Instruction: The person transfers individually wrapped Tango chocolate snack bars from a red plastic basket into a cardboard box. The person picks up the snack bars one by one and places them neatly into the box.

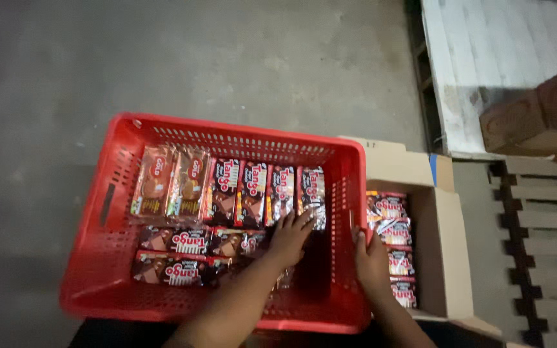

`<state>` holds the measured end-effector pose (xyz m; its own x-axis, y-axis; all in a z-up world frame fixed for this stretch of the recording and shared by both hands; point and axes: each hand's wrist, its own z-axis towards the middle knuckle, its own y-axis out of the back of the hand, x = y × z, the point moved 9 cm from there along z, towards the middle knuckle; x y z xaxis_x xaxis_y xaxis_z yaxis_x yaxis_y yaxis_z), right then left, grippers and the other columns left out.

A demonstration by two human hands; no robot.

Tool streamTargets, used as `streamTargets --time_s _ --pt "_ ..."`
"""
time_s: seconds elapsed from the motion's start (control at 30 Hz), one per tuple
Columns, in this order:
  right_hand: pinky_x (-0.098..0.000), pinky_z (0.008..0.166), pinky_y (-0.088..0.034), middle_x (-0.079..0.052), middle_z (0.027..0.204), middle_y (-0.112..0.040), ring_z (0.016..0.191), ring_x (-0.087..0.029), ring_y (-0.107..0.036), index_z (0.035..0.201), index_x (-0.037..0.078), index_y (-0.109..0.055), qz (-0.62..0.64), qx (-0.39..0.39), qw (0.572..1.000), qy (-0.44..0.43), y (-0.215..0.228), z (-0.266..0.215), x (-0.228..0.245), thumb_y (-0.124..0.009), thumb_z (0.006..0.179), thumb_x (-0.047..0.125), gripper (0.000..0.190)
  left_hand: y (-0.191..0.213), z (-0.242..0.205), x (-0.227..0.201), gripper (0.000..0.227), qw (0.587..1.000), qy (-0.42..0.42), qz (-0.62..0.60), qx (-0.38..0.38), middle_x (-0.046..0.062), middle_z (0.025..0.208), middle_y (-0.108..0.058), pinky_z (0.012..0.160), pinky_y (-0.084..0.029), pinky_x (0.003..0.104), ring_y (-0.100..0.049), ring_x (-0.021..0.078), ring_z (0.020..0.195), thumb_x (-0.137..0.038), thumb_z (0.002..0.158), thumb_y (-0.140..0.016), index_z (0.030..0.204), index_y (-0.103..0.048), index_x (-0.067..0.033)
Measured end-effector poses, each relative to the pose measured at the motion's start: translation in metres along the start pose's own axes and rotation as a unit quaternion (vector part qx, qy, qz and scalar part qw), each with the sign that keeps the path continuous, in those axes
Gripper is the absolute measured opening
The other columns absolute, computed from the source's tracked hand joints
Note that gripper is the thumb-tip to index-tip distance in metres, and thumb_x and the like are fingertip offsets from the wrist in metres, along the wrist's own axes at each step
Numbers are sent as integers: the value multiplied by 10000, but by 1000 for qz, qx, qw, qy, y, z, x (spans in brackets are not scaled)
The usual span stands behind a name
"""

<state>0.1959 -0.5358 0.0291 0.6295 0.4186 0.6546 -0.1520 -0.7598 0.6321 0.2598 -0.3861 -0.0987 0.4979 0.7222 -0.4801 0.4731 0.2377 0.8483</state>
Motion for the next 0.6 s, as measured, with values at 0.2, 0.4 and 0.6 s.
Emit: streamTargets --time_s 0.2,0.4,0.6 --pt "-419 746 -536 -147 1097 -764 931 -293 -732 1248 89 -664 28 -4 999 -21 -6 21 -28 -401 1023 410 471 2 15 6 532 991 55 -99 -66 94 1532 -411 979 -389 576 -459 421 1225 -287 891 -740 1349 -563 -85" --pt "-413 765 -527 -116 1128 -748 965 -275 -711 1235 114 -662 38 5 998 -43 -4 12 -19 -391 1032 402 445 -22 14 50 839 965 216 -123 -85 210 1428 -381 935 -510 424 -482 370 1187 -413 812 -878 1460 -454 -91" --pt "-398 762 -518 -118 1079 -749 920 -251 -702 1240 106 -651 47 0 999 -27 -4 13 -19 -408 1026 400 437 -11 12 61 856 952 250 -120 -129 210 1405 -506 1057 -399 482 -504 379 1244 -312 769 -916 1416 -436 -26"
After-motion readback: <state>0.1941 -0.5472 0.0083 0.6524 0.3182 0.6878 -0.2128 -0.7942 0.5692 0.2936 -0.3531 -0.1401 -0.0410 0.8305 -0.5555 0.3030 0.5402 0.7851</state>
